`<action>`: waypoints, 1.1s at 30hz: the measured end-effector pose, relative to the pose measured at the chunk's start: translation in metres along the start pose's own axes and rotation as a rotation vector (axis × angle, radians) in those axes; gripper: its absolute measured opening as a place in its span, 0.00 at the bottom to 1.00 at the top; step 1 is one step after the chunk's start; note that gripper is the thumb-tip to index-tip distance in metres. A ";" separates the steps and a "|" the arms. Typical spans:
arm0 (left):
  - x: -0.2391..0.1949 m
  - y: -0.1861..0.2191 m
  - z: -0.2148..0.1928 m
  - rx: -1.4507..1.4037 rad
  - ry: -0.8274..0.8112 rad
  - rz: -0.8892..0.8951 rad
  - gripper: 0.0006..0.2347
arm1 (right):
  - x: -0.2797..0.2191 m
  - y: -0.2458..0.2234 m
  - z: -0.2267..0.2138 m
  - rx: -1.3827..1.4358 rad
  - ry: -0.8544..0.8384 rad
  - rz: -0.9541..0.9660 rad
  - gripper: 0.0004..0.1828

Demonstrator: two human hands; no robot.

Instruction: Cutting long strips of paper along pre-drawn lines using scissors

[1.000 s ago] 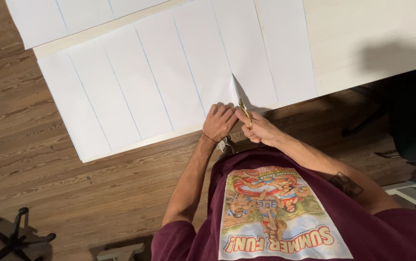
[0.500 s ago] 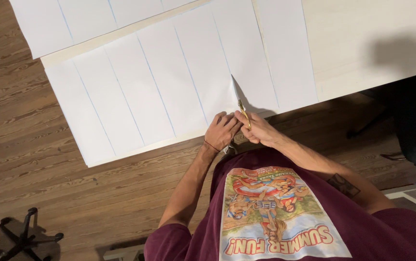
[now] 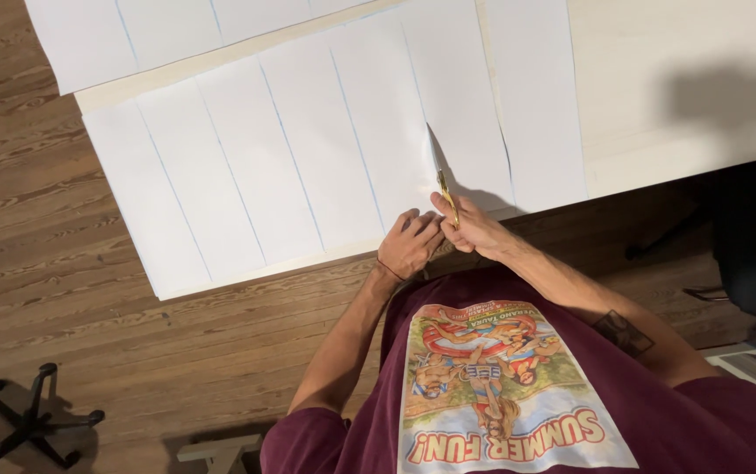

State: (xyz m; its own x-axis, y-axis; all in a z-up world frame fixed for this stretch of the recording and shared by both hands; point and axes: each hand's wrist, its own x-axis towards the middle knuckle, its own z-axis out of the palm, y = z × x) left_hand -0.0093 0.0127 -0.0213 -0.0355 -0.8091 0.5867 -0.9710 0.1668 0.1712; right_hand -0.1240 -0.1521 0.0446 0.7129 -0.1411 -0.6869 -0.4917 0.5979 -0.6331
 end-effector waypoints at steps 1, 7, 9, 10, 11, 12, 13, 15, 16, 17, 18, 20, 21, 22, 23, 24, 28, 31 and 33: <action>0.001 -0.001 0.001 0.005 0.001 0.005 0.15 | 0.001 -0.003 0.000 0.003 -0.011 -0.002 0.26; 0.009 -0.002 -0.004 -0.005 0.012 -0.003 0.15 | 0.010 -0.019 0.001 -0.013 -0.002 -0.023 0.27; 0.001 -0.002 0.002 -0.015 0.008 -0.008 0.15 | 0.007 -0.032 0.005 -0.003 -0.002 -0.023 0.26; -0.003 -0.001 0.005 -0.026 0.003 -0.014 0.15 | 0.006 -0.038 0.007 0.008 -0.001 -0.021 0.26; -0.002 -0.001 0.003 -0.029 0.000 -0.016 0.15 | 0.011 -0.036 0.005 0.011 -0.001 -0.018 0.26; -0.001 -0.001 0.001 -0.027 -0.007 -0.018 0.15 | 0.016 -0.034 0.004 0.007 0.000 -0.025 0.26; 0.001 -0.002 0.001 -0.023 -0.011 -0.021 0.15 | 0.021 -0.032 0.001 0.002 0.000 -0.033 0.26; -0.005 0.000 0.006 -0.019 -0.012 -0.032 0.14 | 0.012 -0.053 0.008 0.008 0.005 -0.030 0.26; -0.008 0.001 0.008 -0.014 -0.012 -0.041 0.14 | 0.008 -0.064 0.011 0.014 0.010 -0.029 0.27; -0.002 0.000 0.002 -0.012 -0.014 -0.045 0.14 | 0.015 -0.059 0.008 0.013 0.007 -0.026 0.27; 0.003 0.000 -0.003 -0.011 -0.013 -0.052 0.14 | 0.023 -0.054 0.004 0.014 0.006 -0.024 0.27; 0.007 0.000 -0.007 -0.013 -0.014 -0.058 0.14 | 0.027 -0.057 0.002 0.017 0.007 -0.021 0.27; 0.006 0.000 -0.006 -0.015 -0.013 -0.056 0.15 | 0.024 -0.066 0.005 0.015 0.006 -0.022 0.26; 0.006 -0.001 -0.005 -0.016 -0.013 -0.053 0.15 | 0.021 -0.076 0.008 0.013 0.005 -0.023 0.25; 0.006 -0.001 -0.005 -0.013 -0.013 -0.055 0.15 | 0.028 -0.071 0.005 0.012 0.001 -0.023 0.25; 0.006 -0.001 -0.004 -0.013 -0.002 -0.058 0.15 | 0.035 -0.067 0.001 0.016 0.001 -0.019 0.26; 0.016 -0.001 -0.010 -0.009 0.021 -0.065 0.16 | 0.047 -0.065 -0.006 0.013 -0.009 -0.027 0.27; 0.007 -0.001 0.000 -0.005 0.029 -0.068 0.16 | 0.053 -0.070 -0.006 0.027 -0.008 -0.006 0.29; 0.003 -0.001 0.004 -0.010 0.022 -0.071 0.16 | 0.063 -0.065 -0.010 0.012 -0.009 -0.013 0.28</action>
State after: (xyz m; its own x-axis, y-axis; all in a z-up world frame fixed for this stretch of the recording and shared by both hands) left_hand -0.0092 0.0076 -0.0225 0.0384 -0.8064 0.5901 -0.9684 0.1156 0.2210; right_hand -0.0528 -0.2077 0.0388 0.7236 -0.1422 -0.6755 -0.4763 0.6054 -0.6377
